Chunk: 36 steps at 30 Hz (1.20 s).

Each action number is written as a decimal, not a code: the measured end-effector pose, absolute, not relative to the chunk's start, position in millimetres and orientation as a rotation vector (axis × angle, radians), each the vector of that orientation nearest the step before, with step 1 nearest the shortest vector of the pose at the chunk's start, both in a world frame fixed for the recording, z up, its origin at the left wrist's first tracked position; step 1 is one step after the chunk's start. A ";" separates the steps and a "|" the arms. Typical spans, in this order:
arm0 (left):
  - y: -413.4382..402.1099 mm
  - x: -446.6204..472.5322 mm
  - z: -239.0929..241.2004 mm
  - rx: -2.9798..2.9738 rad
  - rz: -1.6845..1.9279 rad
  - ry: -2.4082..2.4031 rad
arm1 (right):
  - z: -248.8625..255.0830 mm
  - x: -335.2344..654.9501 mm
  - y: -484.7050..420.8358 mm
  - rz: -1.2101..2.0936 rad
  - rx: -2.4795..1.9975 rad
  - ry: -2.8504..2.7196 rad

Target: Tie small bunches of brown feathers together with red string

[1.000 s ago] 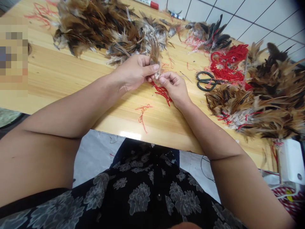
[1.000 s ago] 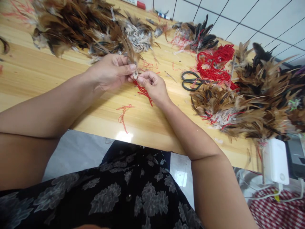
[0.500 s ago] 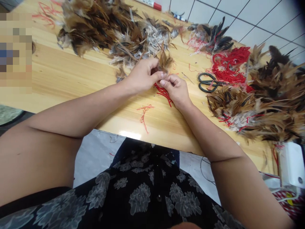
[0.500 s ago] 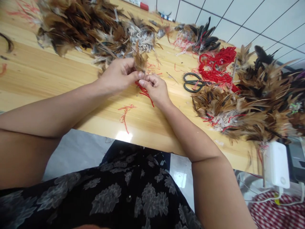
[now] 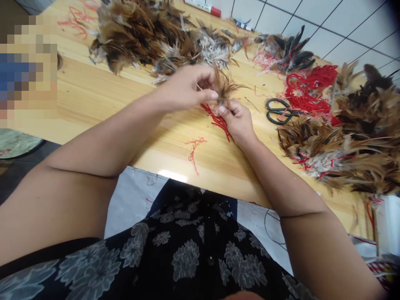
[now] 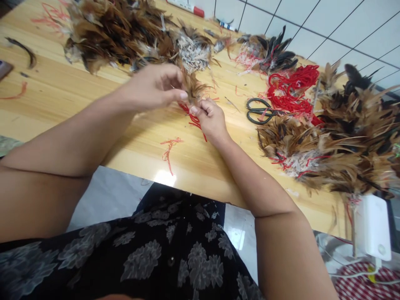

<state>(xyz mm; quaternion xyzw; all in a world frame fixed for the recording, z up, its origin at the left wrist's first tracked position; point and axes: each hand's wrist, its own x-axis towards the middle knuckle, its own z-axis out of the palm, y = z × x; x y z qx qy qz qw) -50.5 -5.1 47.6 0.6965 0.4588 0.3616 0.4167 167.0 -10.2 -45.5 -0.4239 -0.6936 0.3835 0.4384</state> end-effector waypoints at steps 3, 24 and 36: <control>-5.5 -84.3 84.1 2.096 0.566 1.612 | -45.0 166.9 -9.9 0.919 -1.059 -1.743; -36.3 -122.9 74.8 2.074 -0.623 2.082 | -41.3 152.2 -5.2 0.889 -1.166 -1.680; -45.8 -140.9 55.8 1.921 0.574 1.851 | -49.0 145.5 -0.5 0.911 -1.025 -1.575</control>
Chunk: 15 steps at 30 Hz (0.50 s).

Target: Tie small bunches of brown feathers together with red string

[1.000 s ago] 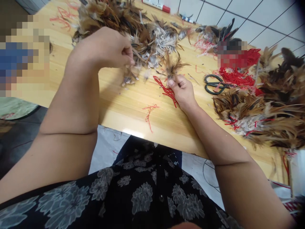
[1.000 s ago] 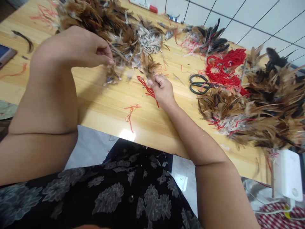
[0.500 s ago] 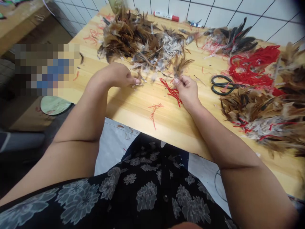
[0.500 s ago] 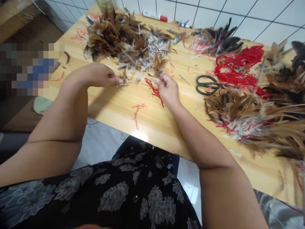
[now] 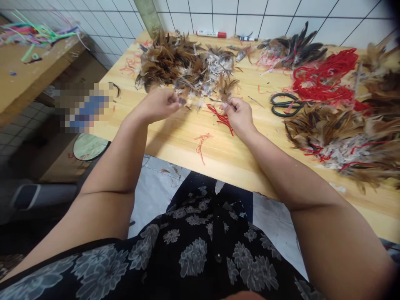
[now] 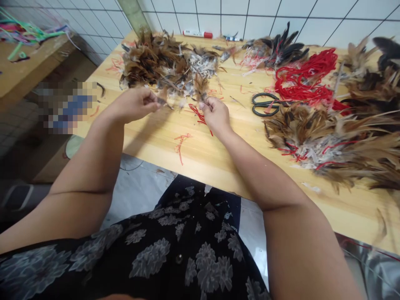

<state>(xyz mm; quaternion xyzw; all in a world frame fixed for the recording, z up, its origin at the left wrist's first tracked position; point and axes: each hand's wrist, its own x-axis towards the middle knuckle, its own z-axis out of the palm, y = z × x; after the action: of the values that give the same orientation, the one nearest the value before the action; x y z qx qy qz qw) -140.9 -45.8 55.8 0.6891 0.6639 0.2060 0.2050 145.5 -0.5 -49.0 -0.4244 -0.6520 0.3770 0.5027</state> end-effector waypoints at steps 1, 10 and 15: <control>-42.8 -135.1 55.4 1.856 0.730 1.757 | -49.6 145.1 0.2 0.916 -1.027 -1.569; 5.7 -49.4 46.9 1.442 1.039 1.107 | -48.5 147.2 5.6 1.092 -1.044 -1.392; 8.4 -37.9 22.7 1.312 1.062 0.980 | -40.0 150.0 -1.1 1.154 -1.083 -1.330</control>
<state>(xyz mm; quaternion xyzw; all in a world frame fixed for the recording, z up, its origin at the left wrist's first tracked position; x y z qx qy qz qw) -37.9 8.4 22.7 0.5568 0.4159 0.4507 0.5603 150.0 -1.1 -40.0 -0.4500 -0.5528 0.4798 0.5116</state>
